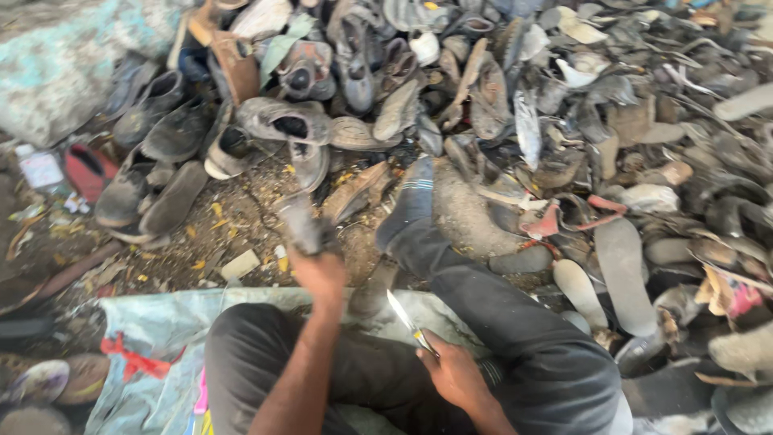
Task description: The person uses a small blade to trim and scrape various parts of a shoe, handling different used footwear from a large pile and picking up several shoes individually to work on their soles and edges.
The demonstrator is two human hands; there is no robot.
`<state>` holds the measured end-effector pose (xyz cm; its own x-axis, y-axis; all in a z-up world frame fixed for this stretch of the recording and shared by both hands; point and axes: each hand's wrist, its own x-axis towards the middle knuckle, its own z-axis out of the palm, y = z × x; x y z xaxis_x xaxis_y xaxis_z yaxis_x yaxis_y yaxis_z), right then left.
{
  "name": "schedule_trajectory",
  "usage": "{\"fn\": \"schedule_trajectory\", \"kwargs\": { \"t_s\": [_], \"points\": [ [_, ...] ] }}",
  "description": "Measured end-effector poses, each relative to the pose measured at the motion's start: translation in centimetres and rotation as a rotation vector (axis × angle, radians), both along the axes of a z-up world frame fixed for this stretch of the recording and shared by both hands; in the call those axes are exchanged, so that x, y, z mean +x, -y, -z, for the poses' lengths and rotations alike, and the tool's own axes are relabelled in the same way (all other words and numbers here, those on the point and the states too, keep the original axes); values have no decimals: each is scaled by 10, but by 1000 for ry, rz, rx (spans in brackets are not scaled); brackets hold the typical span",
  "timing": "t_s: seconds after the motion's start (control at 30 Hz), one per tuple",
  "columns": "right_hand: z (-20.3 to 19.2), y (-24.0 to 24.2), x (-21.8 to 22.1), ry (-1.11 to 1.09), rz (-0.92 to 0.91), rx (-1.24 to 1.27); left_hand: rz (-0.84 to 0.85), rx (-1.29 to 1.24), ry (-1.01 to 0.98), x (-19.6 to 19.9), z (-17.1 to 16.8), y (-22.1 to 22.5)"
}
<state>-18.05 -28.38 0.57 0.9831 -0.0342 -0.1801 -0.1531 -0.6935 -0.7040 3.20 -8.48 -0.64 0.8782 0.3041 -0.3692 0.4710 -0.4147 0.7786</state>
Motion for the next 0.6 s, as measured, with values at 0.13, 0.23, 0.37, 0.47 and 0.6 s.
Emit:
{"fn": "schedule_trajectory", "kwargs": {
  "t_s": [0.13, 0.23, 0.37, 0.47, 0.6],
  "points": [
    [42, -5, 13, -8, -61, -21, 1018, -569, 919, -81, -106, 88],
    [50, -9, 16, -71, -85, -162, 1016, -594, 820, -85, -129, 114],
    [27, 2, 10, -19, -15, -56, 652, -454, 680, -46, -54, 71],
    [15, 7, 11, -36, 47, -34, 450, 379, 398, -41, 51, 19],
    [19, 1, 22, -54, 29, -40, 470, 435, 1, -38, 156, -13]
  ]
}}
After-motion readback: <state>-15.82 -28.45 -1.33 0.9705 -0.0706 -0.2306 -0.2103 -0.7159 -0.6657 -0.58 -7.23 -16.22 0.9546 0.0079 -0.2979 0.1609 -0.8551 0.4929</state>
